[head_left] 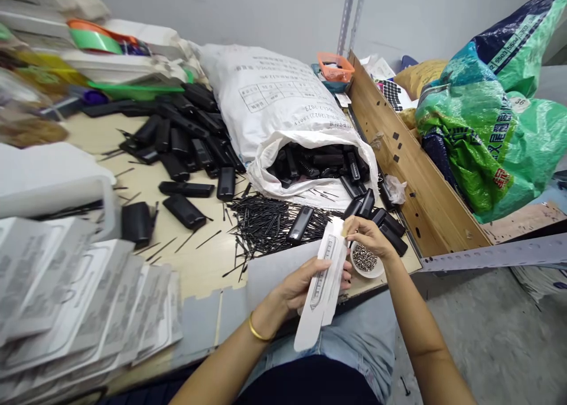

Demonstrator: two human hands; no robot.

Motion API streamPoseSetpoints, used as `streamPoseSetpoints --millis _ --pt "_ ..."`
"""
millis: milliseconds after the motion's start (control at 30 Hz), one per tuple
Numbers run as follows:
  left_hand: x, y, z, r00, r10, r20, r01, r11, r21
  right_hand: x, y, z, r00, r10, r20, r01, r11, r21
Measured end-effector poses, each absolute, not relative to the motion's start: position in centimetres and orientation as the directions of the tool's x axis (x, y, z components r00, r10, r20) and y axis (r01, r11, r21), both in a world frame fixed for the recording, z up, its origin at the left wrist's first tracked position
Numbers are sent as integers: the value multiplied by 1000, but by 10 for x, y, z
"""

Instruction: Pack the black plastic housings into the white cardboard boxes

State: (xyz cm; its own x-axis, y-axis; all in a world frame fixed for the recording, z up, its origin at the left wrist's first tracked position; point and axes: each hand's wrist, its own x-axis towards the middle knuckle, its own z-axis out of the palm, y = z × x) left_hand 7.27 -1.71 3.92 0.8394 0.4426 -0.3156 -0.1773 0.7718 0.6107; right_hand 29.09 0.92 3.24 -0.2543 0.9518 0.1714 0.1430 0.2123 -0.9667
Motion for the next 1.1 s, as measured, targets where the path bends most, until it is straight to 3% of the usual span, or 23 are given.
streamPoseSetpoints --millis 67,133,233,300,400,600,733,867,967,1100 --pt "75 -22 39 853 419 -310 -218 827 518 289 5 34 -273 941 197 -33 196 -980" --pt "77 -22 36 814 496 -304 -284 795 536 279 0 31 -146 969 198 -60 191 -980" --pt "76 -18 34 720 627 -297 -337 691 640 254 -13 27 160 978 135 134 113 -984" --pt "75 -16 33 668 682 -299 -325 628 707 235 -24 24 248 963 104 262 37 -964" --pt "77 -17 30 636 712 -297 -280 572 771 218 -35 18 230 972 57 293 -14 -956" --pt "84 -16 21 553 757 -349 -275 561 781 212 -31 7 339 940 48 118 8 -993" --pt "81 -14 21 510 765 -392 -283 580 764 209 -24 10 295 955 0 -24 7 -1000" --pt "77 -21 20 450 836 -314 -148 416 897 212 -15 12 261 963 -68 -114 -40 -993" --pt "75 -24 21 416 868 -271 -42 316 948 210 -14 10 271 956 -113 -110 -86 -990" --pt "70 -19 23 473 820 -322 -98 412 906 195 -31 -2 357 933 -36 -53 -19 -998"
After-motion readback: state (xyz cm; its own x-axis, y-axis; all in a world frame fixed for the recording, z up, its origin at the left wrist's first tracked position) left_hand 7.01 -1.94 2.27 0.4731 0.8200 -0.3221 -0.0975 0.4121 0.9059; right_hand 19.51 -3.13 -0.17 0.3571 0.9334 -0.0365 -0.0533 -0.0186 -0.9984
